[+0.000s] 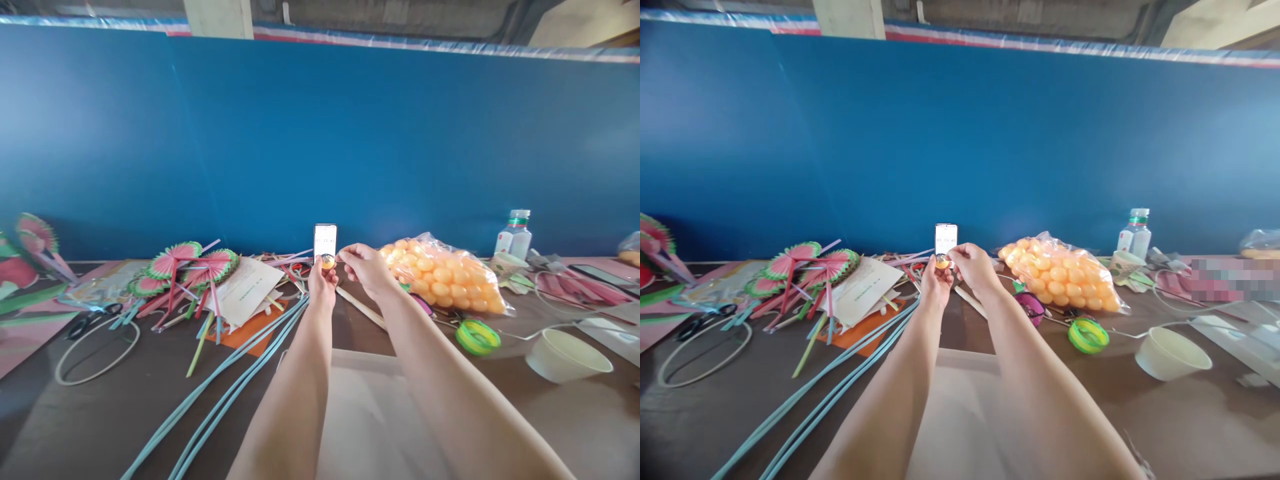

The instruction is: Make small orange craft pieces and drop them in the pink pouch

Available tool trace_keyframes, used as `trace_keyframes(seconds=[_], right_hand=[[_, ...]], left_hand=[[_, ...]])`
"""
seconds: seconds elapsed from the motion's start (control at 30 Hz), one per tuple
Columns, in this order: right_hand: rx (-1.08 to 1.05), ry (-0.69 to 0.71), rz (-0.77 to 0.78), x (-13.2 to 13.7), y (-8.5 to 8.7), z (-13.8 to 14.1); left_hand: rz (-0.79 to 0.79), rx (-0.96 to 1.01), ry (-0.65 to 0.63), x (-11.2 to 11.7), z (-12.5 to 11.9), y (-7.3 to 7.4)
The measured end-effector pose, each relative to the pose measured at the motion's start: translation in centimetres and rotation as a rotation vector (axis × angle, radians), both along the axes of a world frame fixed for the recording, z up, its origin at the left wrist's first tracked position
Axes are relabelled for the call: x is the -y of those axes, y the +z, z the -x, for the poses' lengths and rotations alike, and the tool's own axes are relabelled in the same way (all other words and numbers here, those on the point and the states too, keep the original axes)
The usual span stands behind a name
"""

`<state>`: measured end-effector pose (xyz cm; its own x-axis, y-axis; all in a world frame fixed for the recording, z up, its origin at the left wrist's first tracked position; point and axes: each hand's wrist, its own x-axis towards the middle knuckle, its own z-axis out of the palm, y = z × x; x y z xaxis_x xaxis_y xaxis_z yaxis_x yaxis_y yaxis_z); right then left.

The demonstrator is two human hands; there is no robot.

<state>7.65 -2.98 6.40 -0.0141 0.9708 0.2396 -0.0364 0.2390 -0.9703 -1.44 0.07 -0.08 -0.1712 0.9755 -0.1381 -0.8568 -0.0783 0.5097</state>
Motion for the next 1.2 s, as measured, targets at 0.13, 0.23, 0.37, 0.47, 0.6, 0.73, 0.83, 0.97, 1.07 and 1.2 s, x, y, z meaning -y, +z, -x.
trace_keyframes(seconds=[0.13, 0.23, 0.37, 0.47, 0.6, 0.73, 0.83, 0.97, 1.07, 1.2], right_hand=[[-0.297, 0.073, 0.143, -1.7, -1.3, 1.2], [-0.508, 0.173, 0.166, -2.4, -3.1, 0.7], [-0.670, 0.213, 0.204, -3.0, -6.1, -0.5], [-0.720, 0.202, 0.219, -3.4, -7.2, -1.0], [-0.661, 0.285, 0.196, -3.1, -7.1, -0.5], [-0.622, 0.304, 0.206, -2.7, -6.8, -0.1], [-0.639, 0.301, 0.223, -2.7, -7.0, -0.2], [-0.635, 0.311, 0.243, -3.0, -7.3, -0.3], [-0.626, 0.296, 0.241, -3.0, -7.3, -0.3], [-0.631, 0.291, 0.230, -3.0, -7.2, -0.2]], left_hand=[[-0.035, 0.029, -0.024, -0.1, 0.0, -0.1], [-0.031, 0.042, -0.021, -0.1, -0.1, -0.1], [-0.036, -0.006, -0.024, 0.0, -0.3, 0.0], [-0.015, -0.061, -0.011, 0.2, -0.6, 0.1], [-0.038, -0.088, -0.022, 0.3, -0.8, 0.1], [-0.052, -0.128, -0.018, 0.2, -0.7, -0.2], [-0.066, -0.178, -0.011, 0.1, -0.7, -0.5], [-0.061, -0.218, -0.005, 0.0, -0.9, -0.7], [-0.060, -0.222, 0.009, 0.1, -0.9, -0.7], [-0.072, -0.221, 0.027, 0.1, -0.9, -0.7]])
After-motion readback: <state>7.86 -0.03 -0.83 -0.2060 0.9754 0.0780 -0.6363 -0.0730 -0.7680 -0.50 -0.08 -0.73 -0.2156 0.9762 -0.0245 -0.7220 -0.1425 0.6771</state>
